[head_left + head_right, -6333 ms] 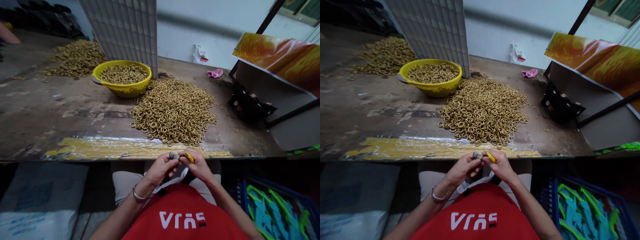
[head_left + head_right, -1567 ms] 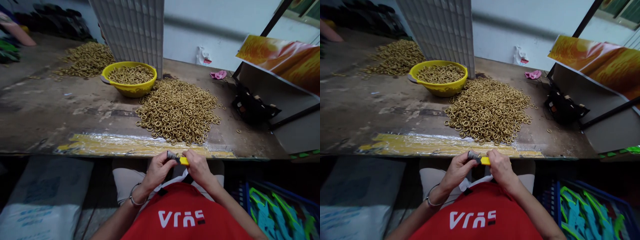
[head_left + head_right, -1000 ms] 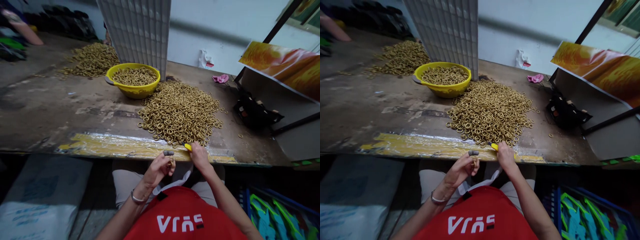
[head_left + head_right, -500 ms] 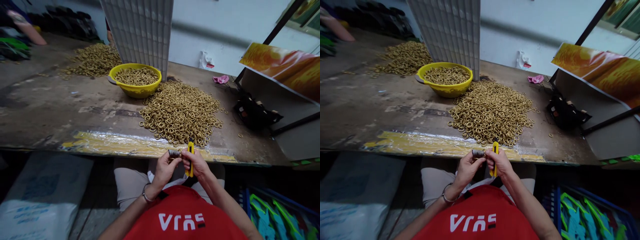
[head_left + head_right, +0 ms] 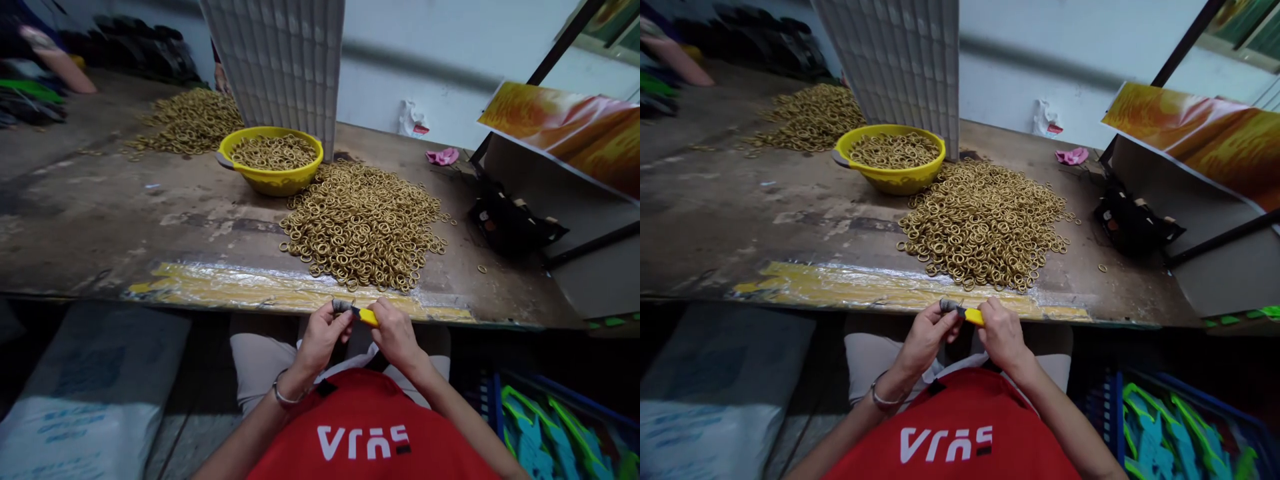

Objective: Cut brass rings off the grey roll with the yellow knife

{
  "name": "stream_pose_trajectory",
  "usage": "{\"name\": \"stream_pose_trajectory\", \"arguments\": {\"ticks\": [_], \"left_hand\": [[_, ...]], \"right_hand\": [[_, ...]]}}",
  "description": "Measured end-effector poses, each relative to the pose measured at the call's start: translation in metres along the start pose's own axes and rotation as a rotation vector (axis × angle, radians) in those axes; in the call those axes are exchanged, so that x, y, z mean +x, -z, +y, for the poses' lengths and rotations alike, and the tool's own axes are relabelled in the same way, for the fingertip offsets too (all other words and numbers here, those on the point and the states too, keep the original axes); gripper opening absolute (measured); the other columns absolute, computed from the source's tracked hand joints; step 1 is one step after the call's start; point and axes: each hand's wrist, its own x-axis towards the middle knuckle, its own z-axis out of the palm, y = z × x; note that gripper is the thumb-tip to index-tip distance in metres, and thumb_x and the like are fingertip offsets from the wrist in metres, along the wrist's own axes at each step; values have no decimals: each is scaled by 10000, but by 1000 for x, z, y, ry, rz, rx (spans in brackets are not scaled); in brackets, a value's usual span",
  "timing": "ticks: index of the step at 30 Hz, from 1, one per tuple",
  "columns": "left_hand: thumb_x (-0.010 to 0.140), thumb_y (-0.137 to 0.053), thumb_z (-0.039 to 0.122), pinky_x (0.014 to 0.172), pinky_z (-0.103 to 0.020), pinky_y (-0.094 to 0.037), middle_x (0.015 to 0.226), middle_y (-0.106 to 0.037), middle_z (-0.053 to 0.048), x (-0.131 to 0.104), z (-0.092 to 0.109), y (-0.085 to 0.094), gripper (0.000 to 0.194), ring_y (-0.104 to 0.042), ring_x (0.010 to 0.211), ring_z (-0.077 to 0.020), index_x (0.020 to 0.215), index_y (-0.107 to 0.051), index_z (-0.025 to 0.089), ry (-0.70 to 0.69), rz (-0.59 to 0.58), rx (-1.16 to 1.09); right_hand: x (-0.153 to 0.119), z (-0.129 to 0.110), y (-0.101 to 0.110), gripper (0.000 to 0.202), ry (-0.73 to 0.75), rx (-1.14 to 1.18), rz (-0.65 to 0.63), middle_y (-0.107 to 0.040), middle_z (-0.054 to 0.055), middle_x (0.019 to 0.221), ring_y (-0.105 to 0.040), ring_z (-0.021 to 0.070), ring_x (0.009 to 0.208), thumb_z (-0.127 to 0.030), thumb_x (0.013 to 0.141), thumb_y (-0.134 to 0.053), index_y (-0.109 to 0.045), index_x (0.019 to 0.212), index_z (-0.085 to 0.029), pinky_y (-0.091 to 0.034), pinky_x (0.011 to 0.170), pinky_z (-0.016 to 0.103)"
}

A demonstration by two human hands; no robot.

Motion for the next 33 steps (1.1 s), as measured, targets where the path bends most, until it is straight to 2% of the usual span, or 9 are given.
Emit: {"name": "stream_pose_trajectory", "arguments": {"ticks": [8,13,16,20,23,25,28,31,33], "left_hand": [[813,-670,426,466,-194,-361,577,-525,28,2,1,12,303,-451,484,-78,772,-559,147,-74,-109,146],[808,-697,387,483,-203,-346,630,-519,13,-12,18,21,279,-441,516,-77,787,-558,146,-60,-240,58],[739,-749,443,435,-186,-288,618,-493,24,-12,22,23,369,-402,484,-62,740,-518,155,15,-224,-108],[731,-758,409,408,-157,-243,578,-461,52,-4,18,26,366,-373,461,-54,757,-478,176,108,-152,-283],[773,-703,410,401,-157,-271,631,-518,25,0,15,32,306,-430,483,-70,863,-532,172,154,-156,-383],[772,-680,463,388,-157,-278,722,-587,-28,2,13,36,349,-482,517,-83,867,-569,146,191,-135,-396],[748,-706,487,354,-137,-230,686,-590,-22,5,10,38,384,-467,476,-63,781,-571,128,202,-40,-289],[729,-738,462,337,-123,-194,586,-546,39,9,9,33,377,-400,403,-36,803,-546,147,159,32,-171],[720,-745,462,333,-122,-197,635,-603,24,10,11,29,401,-410,398,-35,885,-547,154,121,27,-131]], "right_hand": [[8,-1,0,253,-11,-151,-77,-629,63,942,-585,172,802,-18,810,-487,-610,960,-181,-387,683,264],[29,25,-1,144,-235,-276,-98,-651,78,901,-594,179,752,-88,847,-505,-611,902,-169,-359,635,270],[44,28,-8,156,-157,-215,-44,-644,55,912,-595,171,811,-77,824,-515,-609,889,-183,-368,672,254],[63,12,-24,190,-24,-203,-79,-630,47,972,-594,160,817,-76,810,-522,-612,933,-189,-381,672,245],[72,4,-32,170,-29,-237,-125,-624,70,976,-593,165,785,-90,823,-519,-611,939,-174,-393,669,258],[75,5,-32,145,-27,-245,-134,-626,75,954,-590,165,774,-105,825,-526,-611,923,-169,-395,674,259],[75,10,-27,71,-34,-67,-60,-619,40,840,-554,145,725,-148,813,-540,-607,815,-174,-381,665,244],[69,10,-18,199,-71,421,-6,-513,-22,633,-454,111,594,-261,842,-515,-553,663,-180,-347,584,225],[62,6,-10,262,-131,749,-72,-422,-55,553,-373,92,510,-363,852,-517,-536,660,-185,-305,510,215]]}}
